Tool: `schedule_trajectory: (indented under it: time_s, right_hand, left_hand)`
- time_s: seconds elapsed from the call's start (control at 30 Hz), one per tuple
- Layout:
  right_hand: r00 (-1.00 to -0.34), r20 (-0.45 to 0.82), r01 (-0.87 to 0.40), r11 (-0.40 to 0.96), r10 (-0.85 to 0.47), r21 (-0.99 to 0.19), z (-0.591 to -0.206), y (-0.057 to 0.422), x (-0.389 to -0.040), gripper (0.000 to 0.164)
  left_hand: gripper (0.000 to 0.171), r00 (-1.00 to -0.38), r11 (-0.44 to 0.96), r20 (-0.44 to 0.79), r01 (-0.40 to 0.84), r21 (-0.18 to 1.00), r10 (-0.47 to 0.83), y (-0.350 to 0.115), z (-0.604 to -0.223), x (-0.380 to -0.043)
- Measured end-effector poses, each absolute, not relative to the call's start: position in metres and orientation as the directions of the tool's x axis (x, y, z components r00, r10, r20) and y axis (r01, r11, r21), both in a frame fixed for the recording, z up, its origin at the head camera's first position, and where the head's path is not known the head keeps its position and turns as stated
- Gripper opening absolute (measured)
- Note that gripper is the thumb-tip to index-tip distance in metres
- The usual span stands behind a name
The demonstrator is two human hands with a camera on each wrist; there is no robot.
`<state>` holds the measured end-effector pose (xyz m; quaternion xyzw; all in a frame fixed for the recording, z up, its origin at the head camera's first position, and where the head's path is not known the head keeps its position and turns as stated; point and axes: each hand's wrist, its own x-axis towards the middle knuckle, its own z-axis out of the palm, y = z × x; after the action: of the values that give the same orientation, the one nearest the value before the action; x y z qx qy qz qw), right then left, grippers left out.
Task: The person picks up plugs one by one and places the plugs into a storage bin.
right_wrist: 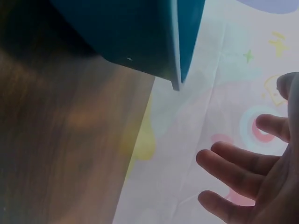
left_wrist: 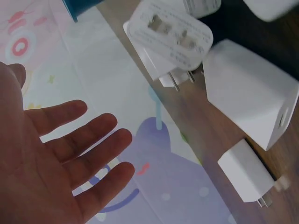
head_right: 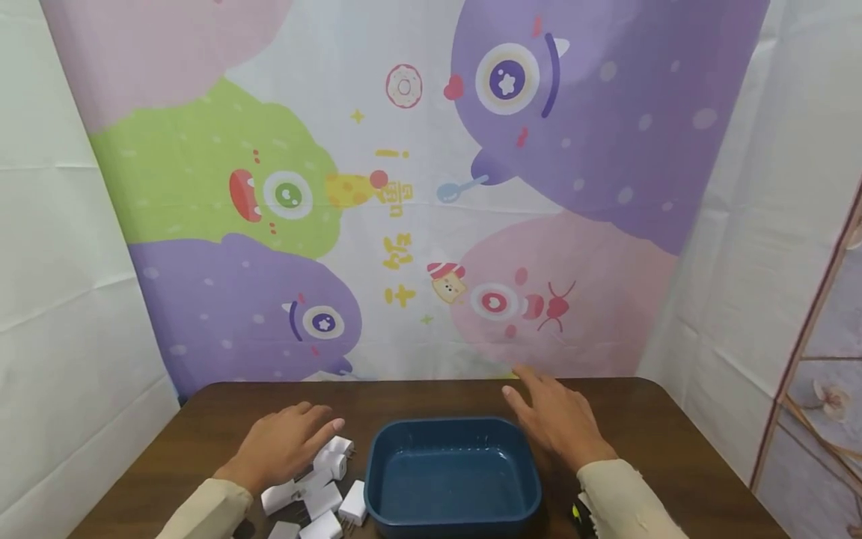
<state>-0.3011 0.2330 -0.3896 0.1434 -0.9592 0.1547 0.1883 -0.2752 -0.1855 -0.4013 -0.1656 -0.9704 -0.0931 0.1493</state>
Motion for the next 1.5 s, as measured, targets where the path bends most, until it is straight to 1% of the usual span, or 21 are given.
schedule_trajectory:
  time_s: [0.13, 0.27, 0.4, 0.53, 0.67, 0.87, 1.03, 1.17, 1.33, 1.5]
  right_hand:
    - [-0.891, 0.398, -0.330, 0.913, -0.217, -0.240, -0.391, 0.232, -0.297, 0.057]
    - [-0.909, 0.368, -0.298, 0.921, -0.194, -0.249, -0.390, 0.232, -0.294, 0.057]
    - [-0.933, 0.319, -0.258, 0.929, -0.167, -0.267, -0.390, 0.232, -0.292, 0.066]
    - [-0.950, 0.275, -0.226, 0.934, -0.148, -0.277, -0.391, 0.234, -0.289, 0.072]
    - [-0.956, 0.258, -0.213, 0.936, -0.140, -0.279, -0.394, 0.238, -0.287, 0.071]
    - [-0.951, 0.271, -0.221, 0.938, -0.146, -0.269, -0.398, 0.243, -0.286, 0.065]
    - [-0.956, 0.259, -0.210, 0.940, -0.140, -0.269, -0.399, 0.247, -0.283, 0.068]
    - [-0.961, 0.240, -0.202, 0.939, -0.135, -0.279, -0.400, 0.249, -0.281, 0.065]
    - [-0.965, 0.225, -0.193, 0.943, -0.133, -0.272, -0.404, 0.251, -0.277, 0.065]
    - [-0.967, 0.221, -0.187, 0.946, -0.129, -0.266, -0.405, 0.251, -0.273, 0.058]
  left_hand:
    - [0.055, -0.892, 0.921, 0.334, 0.365, 0.136, 0.304, -0.182, -0.402, -0.272]
    - [0.054, -0.895, 0.916, 0.326, 0.369, 0.156, 0.305, -0.179, -0.403, -0.269]
    - [0.055, -0.899, 0.911, 0.317, 0.370, 0.182, 0.302, -0.176, -0.405, -0.267]
    - [0.056, -0.893, 0.906, 0.326, 0.382, 0.181, 0.311, -0.174, -0.407, -0.266]
    - [0.054, -0.882, 0.897, 0.351, 0.397, 0.192, 0.315, -0.172, -0.410, -0.267]
    - [0.048, -0.884, 0.894, 0.354, 0.395, 0.212, 0.307, -0.169, -0.414, -0.266]
    - [0.040, -0.866, 0.907, 0.383, 0.398, 0.139, 0.321, -0.166, -0.418, -0.262]
    - [0.033, -0.852, 0.921, 0.416, 0.382, 0.082, 0.316, -0.166, -0.420, -0.259]
    - [0.026, -0.847, 0.922, 0.426, 0.380, 0.069, 0.317, -0.165, -0.422, -0.256]
    - [0.018, -0.828, 0.918, 0.459, 0.391, 0.060, 0.322, -0.164, -0.426, -0.251]
